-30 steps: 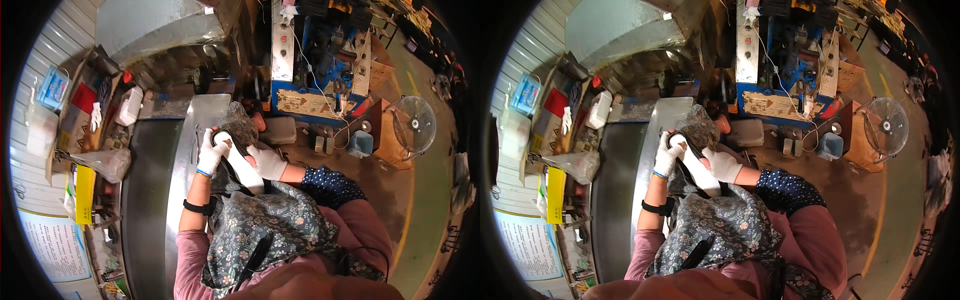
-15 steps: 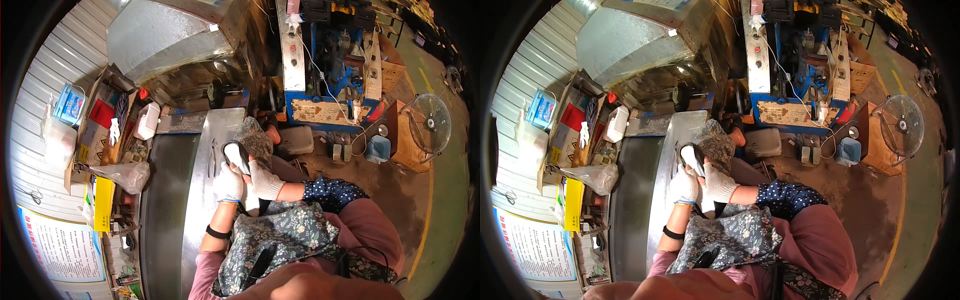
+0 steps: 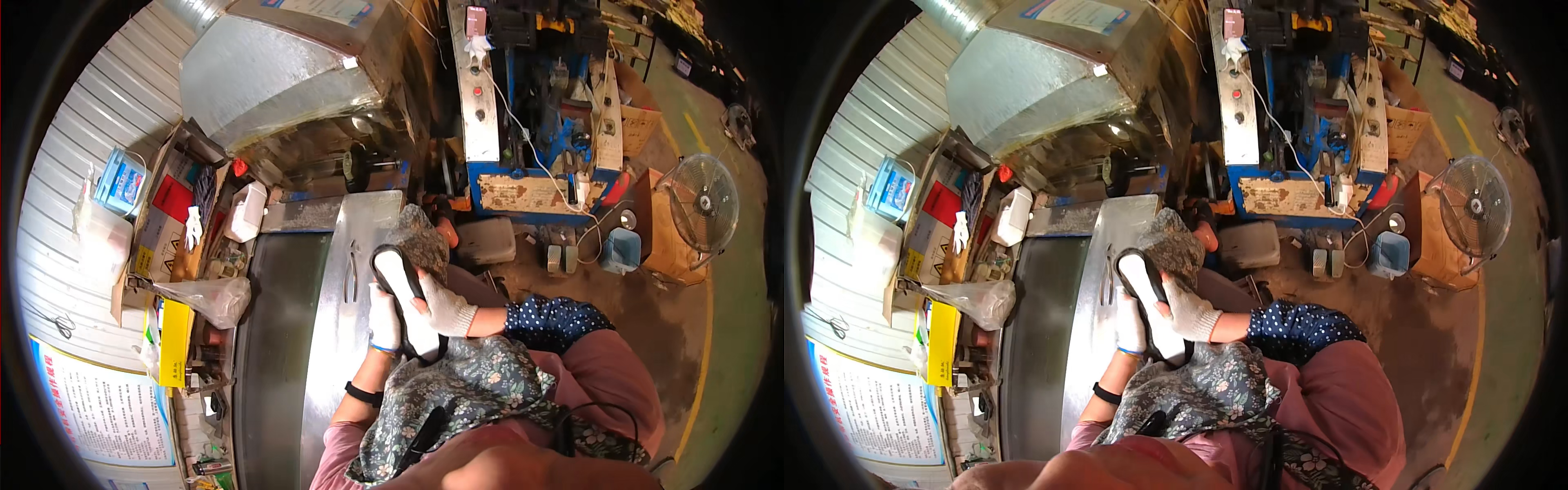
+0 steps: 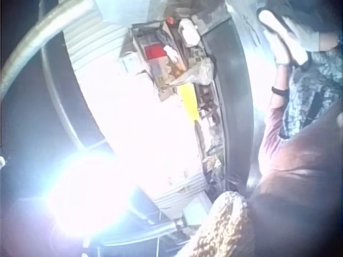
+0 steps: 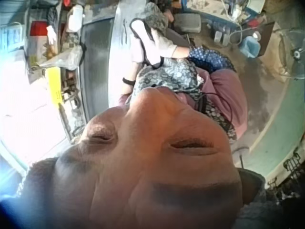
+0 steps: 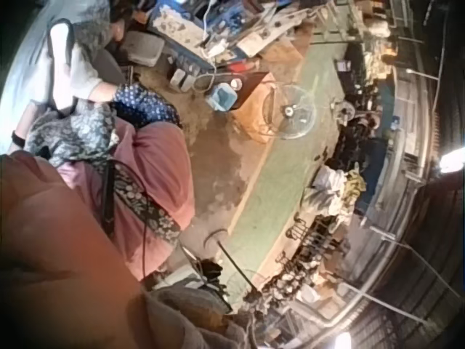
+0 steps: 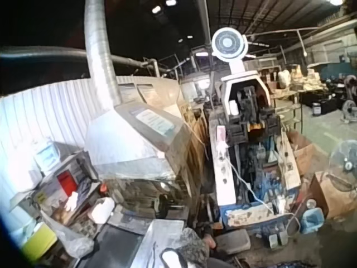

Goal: Manually inspect and prepare shoe soles and uppers for assembly at a workstation.

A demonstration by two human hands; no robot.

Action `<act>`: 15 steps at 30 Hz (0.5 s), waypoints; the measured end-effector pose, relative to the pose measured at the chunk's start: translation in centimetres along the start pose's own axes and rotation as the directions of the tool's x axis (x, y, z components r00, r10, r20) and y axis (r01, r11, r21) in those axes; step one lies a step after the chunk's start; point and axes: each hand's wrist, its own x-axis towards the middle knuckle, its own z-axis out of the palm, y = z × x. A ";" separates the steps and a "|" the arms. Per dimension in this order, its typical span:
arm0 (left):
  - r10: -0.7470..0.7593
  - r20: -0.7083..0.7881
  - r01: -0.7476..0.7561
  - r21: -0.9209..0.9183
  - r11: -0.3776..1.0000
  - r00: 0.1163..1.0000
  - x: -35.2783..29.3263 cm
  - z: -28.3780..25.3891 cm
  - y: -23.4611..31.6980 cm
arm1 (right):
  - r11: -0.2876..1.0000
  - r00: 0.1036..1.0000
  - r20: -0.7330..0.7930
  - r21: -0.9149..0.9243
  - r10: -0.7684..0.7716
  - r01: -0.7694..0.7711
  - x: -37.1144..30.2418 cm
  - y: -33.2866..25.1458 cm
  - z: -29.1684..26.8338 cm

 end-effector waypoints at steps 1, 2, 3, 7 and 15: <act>-0.049 0.011 0.050 -0.194 0.980 0.999 1.3 -0.4 1.0 | 0.998 0.994 0.109 -0.056 0.023 -0.017 0.1 -0.3 -0.9; -0.095 0.030 0.099 -0.273 0.957 0.995 2.4 -0.9 1.9 | 0.992 0.991 0.104 -0.084 -0.085 0.094 0.2 -0.8 -1.9; -0.123 0.109 0.154 -0.343 0.927 0.986 3.4 -1.6 2.8 | 0.966 0.973 0.125 -0.148 -0.195 0.213 0.6 -1.5 -2.8; -0.208 0.170 0.231 -0.133 0.964 0.963 5.8 -2.8 4.5 | 0.996 0.893 0.447 -0.093 0.051 -0.010 5.7 -1.6 -6.7; -0.050 0.109 0.028 0.198 0.980 0.993 6.6 -3.1 4.5 | 0.988 0.955 0.295 0.129 0.039 -0.080 12.0 0.5 -4.1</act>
